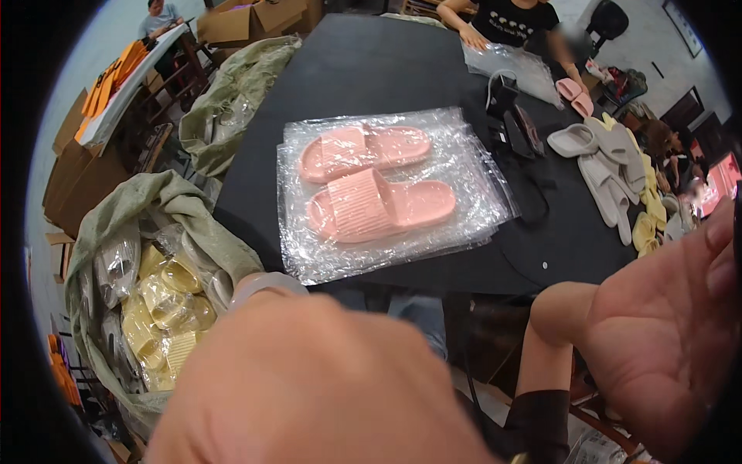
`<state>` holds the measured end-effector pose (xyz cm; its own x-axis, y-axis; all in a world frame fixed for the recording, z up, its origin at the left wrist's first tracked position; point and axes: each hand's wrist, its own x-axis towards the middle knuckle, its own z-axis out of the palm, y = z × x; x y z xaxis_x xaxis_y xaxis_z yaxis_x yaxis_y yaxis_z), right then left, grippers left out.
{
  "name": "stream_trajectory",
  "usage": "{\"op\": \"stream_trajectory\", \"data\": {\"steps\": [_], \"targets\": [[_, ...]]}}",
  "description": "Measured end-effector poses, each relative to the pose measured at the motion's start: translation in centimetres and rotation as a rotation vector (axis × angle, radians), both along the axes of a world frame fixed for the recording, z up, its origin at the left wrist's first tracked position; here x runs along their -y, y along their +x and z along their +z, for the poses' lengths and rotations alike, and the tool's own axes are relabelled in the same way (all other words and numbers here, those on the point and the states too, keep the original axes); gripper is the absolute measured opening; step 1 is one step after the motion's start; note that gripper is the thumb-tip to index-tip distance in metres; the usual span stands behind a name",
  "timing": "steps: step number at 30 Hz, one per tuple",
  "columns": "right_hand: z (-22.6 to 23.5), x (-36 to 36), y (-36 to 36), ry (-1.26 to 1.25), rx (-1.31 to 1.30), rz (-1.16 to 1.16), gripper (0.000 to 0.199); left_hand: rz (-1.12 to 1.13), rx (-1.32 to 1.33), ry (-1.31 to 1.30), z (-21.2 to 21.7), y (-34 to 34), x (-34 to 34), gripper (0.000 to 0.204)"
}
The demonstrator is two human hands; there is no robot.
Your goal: The person repeatedly takes pairs of slippers from a large sack, places them into clear plastic bags on a table, and seals the bags using a handheld heat sealer. They handle pink, white, and yellow slippers, stacking the sealed packages on the table.
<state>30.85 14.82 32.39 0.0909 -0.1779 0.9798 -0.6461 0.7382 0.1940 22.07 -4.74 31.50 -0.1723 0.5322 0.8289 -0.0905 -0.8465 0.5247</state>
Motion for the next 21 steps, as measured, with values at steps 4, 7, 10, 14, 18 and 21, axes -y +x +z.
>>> {"op": "stream_trajectory", "data": {"steps": [4, 7, 10, 14, 18, 21], "targets": [[0.1, -0.1, 0.8, -0.007, -0.032, -0.013, 0.035, -0.076, 0.029, -0.009, 0.3, 0.4, -0.2, 0.022], [0.0, -0.3, 1.2, -0.015, -0.069, -0.012, 0.033, -0.103, 0.026, -0.01, 0.3, 0.3, -0.1, 0.023], [0.1, 0.0, 1.1, -0.028, -0.107, 0.012, 0.031, -0.119, 0.037, -0.01, 0.5, 0.6, 0.5, 0.023], [-0.1, -0.4, 1.7, -0.039, -0.142, -0.006, 0.029, -0.22, 0.053, 0.002, 0.2, 0.6, 0.8, 0.024], [0.2, -0.3, 1.9, -0.053, -0.193, -0.015, 0.027, -0.417, 0.052, -0.009, 1.0, 0.6, 2.8, 0.025], [0.0, 0.2, 2.7, -0.085, -0.268, -0.003, 0.026, -0.345, -0.176, 0.37, -1.0, 0.6, 4.2, 0.01]]}}
